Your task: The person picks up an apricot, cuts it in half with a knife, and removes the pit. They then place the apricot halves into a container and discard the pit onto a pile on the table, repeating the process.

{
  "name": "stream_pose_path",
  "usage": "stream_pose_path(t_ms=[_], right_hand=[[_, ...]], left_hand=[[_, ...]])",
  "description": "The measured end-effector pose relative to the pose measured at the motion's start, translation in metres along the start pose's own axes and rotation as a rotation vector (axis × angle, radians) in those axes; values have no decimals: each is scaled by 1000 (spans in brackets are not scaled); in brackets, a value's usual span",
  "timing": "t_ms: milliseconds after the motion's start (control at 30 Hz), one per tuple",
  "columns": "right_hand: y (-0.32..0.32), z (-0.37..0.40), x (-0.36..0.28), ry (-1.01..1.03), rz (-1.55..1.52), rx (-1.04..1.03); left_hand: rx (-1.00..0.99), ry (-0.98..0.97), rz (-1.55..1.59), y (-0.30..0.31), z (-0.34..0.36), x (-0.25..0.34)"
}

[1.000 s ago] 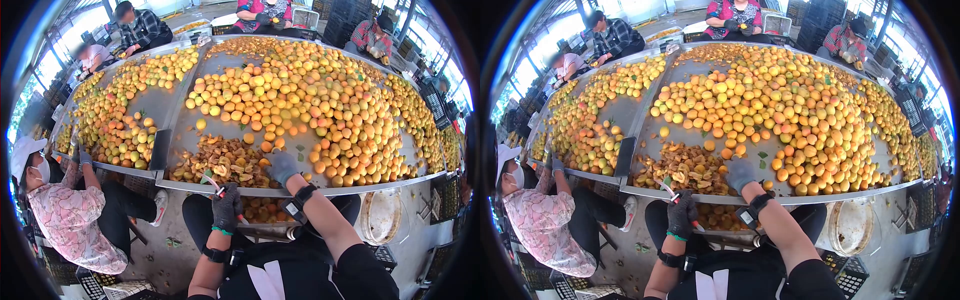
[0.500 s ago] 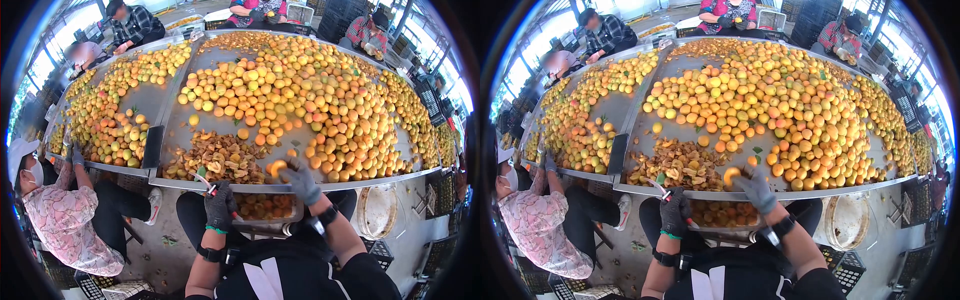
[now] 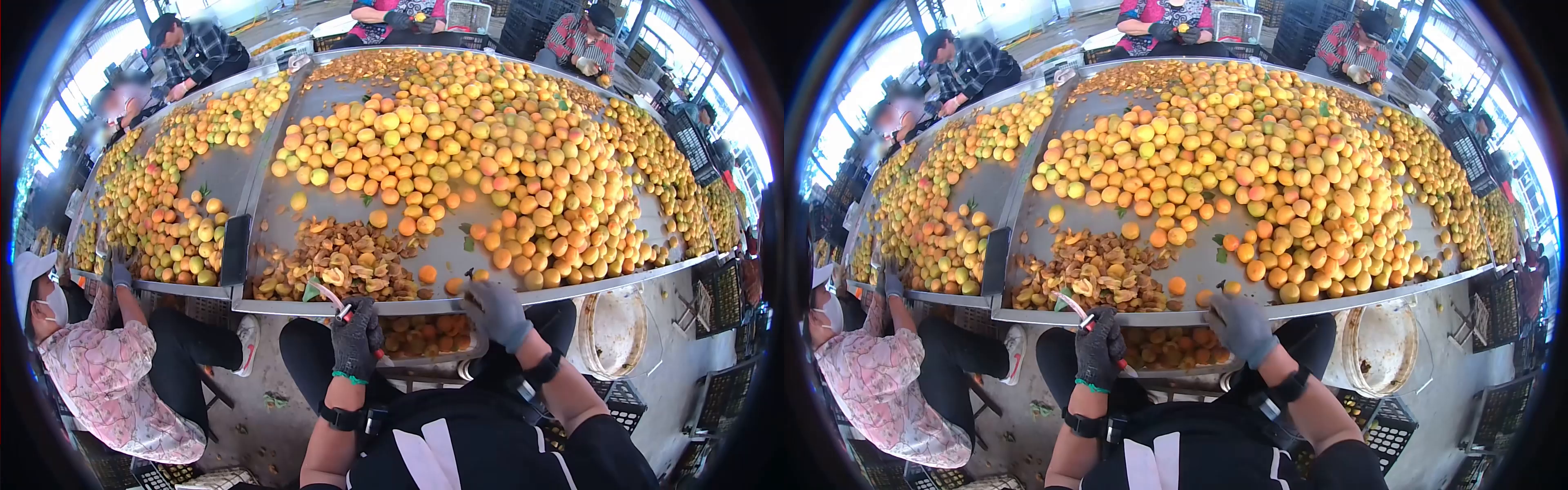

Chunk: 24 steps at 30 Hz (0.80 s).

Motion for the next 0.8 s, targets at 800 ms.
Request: stream_pose_path(t_ms=[800], right_hand=[[32, -115, 90, -29, 740, 212]], left_hand=[[-20, 44, -101, 0, 22, -3]])
Point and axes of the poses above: each hand's wrist, its own z-axis away from the middle knuckle, its own y-axis out of the back of the hand, x = y × z, the point moved 2 cm from there along -z, towards the middle knuckle, and after that the axes turned 14 degrees about -z, right-handed, at the moved point
